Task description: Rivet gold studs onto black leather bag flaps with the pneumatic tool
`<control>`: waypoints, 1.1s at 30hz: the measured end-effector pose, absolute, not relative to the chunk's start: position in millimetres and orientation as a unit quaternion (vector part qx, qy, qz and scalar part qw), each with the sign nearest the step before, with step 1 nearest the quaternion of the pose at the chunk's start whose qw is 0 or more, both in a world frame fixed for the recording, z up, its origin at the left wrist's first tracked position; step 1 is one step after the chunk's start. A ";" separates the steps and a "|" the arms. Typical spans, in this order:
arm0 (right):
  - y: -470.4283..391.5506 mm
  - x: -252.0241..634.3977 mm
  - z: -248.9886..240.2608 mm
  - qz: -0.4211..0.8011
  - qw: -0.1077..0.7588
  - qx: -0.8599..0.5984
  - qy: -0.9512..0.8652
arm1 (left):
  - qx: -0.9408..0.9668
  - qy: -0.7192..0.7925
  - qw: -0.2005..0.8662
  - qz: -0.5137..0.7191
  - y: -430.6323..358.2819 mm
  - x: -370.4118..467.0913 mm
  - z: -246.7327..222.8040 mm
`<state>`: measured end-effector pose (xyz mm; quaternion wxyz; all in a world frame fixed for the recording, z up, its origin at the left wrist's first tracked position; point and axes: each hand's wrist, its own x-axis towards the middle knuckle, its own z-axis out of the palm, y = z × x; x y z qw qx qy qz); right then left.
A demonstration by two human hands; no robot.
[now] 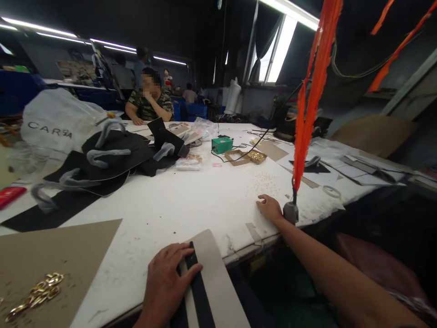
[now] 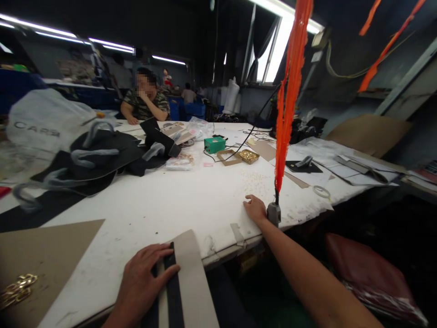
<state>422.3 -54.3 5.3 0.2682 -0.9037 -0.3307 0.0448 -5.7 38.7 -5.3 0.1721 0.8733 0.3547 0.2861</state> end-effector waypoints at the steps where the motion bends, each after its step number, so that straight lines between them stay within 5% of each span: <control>1: -51.6 424.2 5.3 0.041 0.255 -0.906 -0.335 | 0.873 0.355 0.173 0.285 38.1 -5.6 -4.3; 22: -61.6 401.4 17.7 -0.041 0.000 -0.889 -0.457 | 0.849 0.383 0.242 0.273 13.8 -4.7 16.7; 33: -58.1 376.9 29.1 -0.058 0.049 -0.848 -0.524 | 0.847 0.382 0.247 0.273 9.0 -4.5 14.1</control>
